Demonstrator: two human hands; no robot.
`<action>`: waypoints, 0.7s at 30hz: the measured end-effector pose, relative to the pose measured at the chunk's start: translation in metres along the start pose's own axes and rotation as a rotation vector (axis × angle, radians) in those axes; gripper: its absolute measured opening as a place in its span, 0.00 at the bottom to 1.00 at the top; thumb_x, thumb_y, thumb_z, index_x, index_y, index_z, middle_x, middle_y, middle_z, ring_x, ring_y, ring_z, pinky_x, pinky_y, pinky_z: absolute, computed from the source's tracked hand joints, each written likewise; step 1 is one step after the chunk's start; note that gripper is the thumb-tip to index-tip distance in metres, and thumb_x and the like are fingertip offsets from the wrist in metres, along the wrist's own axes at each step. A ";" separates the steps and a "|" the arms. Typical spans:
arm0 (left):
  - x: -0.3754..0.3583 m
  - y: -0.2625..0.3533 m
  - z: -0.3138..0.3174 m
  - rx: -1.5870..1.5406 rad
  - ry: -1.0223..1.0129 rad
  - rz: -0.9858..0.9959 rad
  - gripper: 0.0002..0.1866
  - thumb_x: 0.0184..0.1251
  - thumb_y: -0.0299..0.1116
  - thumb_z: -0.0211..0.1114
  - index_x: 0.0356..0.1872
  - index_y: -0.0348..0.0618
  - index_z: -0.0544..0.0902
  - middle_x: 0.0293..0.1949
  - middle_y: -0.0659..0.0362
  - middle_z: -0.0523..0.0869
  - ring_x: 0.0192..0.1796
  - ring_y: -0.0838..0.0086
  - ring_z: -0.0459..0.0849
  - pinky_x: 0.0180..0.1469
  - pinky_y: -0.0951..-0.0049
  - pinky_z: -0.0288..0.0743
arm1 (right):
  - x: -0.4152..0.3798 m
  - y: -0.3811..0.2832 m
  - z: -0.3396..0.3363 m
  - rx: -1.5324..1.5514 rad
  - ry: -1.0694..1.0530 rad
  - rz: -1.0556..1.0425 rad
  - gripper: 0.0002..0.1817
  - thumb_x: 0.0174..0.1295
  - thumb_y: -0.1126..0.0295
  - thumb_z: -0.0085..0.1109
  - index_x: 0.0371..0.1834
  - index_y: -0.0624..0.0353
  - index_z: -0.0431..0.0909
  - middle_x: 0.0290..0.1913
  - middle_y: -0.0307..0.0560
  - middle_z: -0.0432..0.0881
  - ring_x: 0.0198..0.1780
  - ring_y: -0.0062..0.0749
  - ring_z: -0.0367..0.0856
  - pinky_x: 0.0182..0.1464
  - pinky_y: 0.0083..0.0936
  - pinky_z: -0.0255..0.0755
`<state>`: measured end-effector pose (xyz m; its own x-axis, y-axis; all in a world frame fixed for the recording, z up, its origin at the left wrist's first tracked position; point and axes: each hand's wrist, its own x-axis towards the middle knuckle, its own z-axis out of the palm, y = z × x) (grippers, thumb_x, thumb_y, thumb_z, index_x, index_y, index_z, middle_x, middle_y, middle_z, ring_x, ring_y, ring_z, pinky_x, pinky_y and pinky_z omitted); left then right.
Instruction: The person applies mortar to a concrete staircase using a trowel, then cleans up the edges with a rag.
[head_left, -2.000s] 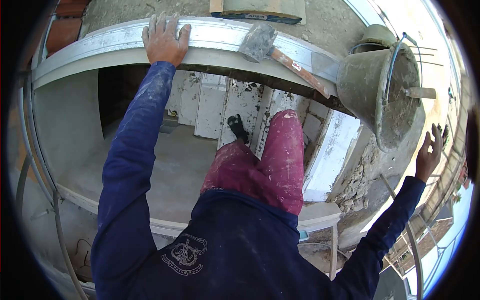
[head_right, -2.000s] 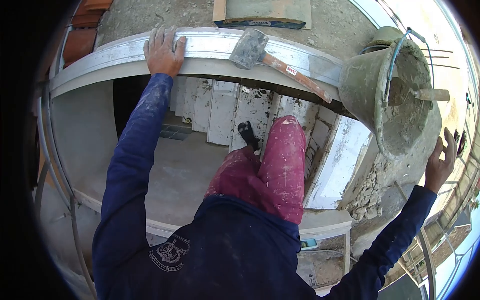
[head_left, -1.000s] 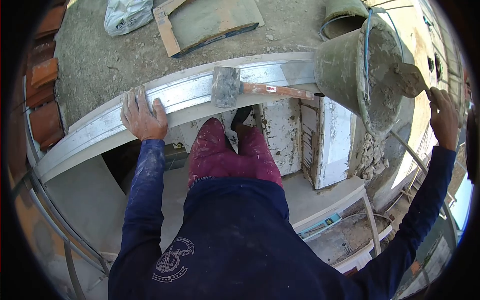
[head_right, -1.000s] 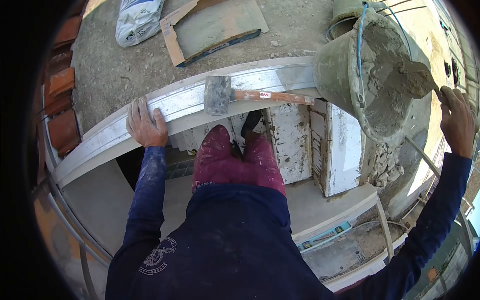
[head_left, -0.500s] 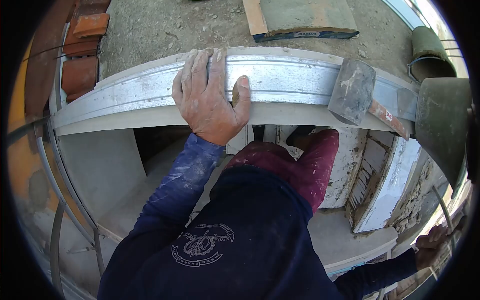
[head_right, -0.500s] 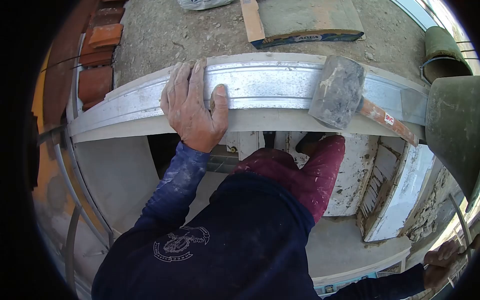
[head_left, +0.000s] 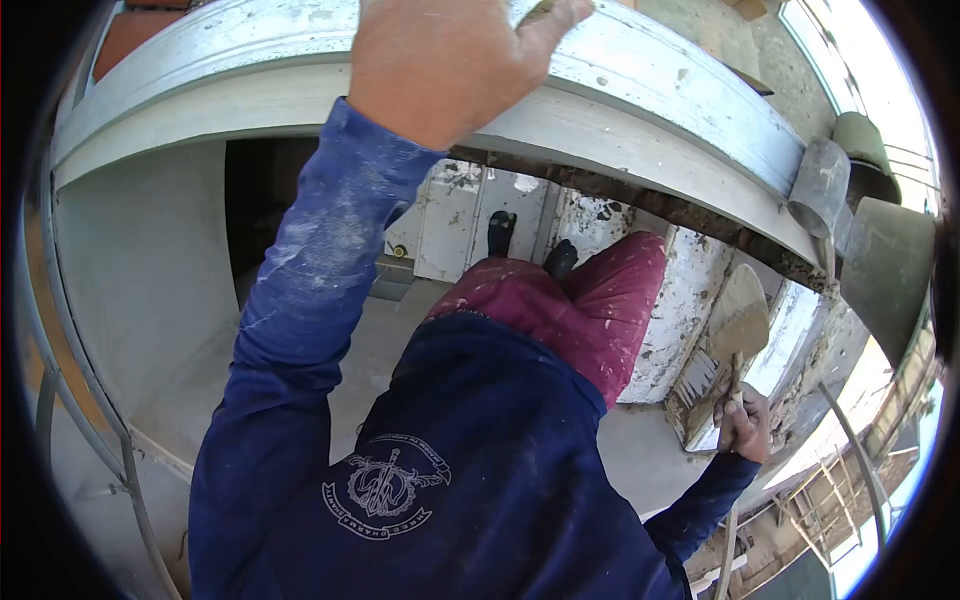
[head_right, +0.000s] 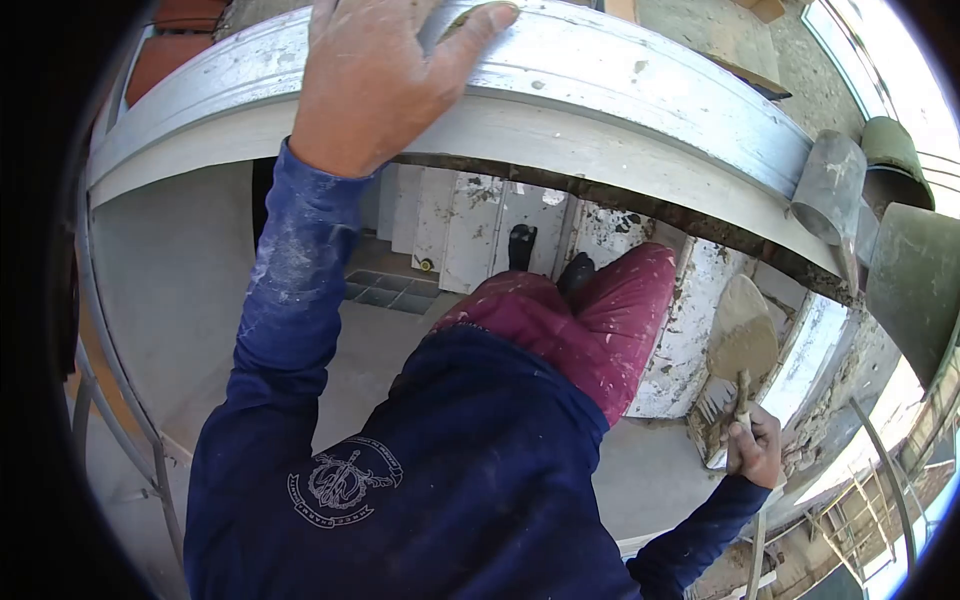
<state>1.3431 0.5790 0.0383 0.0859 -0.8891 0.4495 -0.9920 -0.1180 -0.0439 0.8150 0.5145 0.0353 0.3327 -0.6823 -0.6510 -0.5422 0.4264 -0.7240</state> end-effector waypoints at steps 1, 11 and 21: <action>-0.001 -0.009 0.006 0.073 0.062 0.067 0.09 0.51 0.33 0.66 0.34 0.46 0.85 0.28 0.57 0.82 0.28 0.64 0.82 0.27 0.60 0.74 | 0.005 -0.005 0.001 -0.176 0.024 0.066 0.19 0.57 0.61 0.64 0.42 0.68 0.79 0.28 0.37 0.78 0.30 0.22 0.74 0.34 0.18 0.65; 0.006 -0.009 0.021 0.137 0.012 -0.201 0.27 0.65 0.56 0.63 0.55 0.46 0.84 0.54 0.51 0.84 0.60 0.58 0.78 0.66 0.58 0.65 | 0.147 0.123 -0.027 -1.108 0.204 -0.170 0.14 0.62 0.66 0.59 0.45 0.64 0.76 0.37 0.64 0.82 0.40 0.61 0.81 0.42 0.47 0.75; 0.006 -0.022 0.018 0.038 -0.125 -0.182 0.22 0.73 0.48 0.58 0.56 0.43 0.83 0.54 0.49 0.84 0.60 0.58 0.79 0.66 0.62 0.66 | 0.294 0.109 -0.073 -1.422 0.327 0.522 0.22 0.59 0.65 0.56 0.59 0.53 0.77 0.59 0.54 0.80 0.60 0.47 0.79 0.62 0.41 0.73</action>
<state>1.3672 0.5684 0.0257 0.2763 -0.8992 0.3392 -0.9552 -0.2960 -0.0064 0.7978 0.3171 -0.2187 -0.1950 -0.8188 -0.5399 -0.8644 -0.1166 0.4890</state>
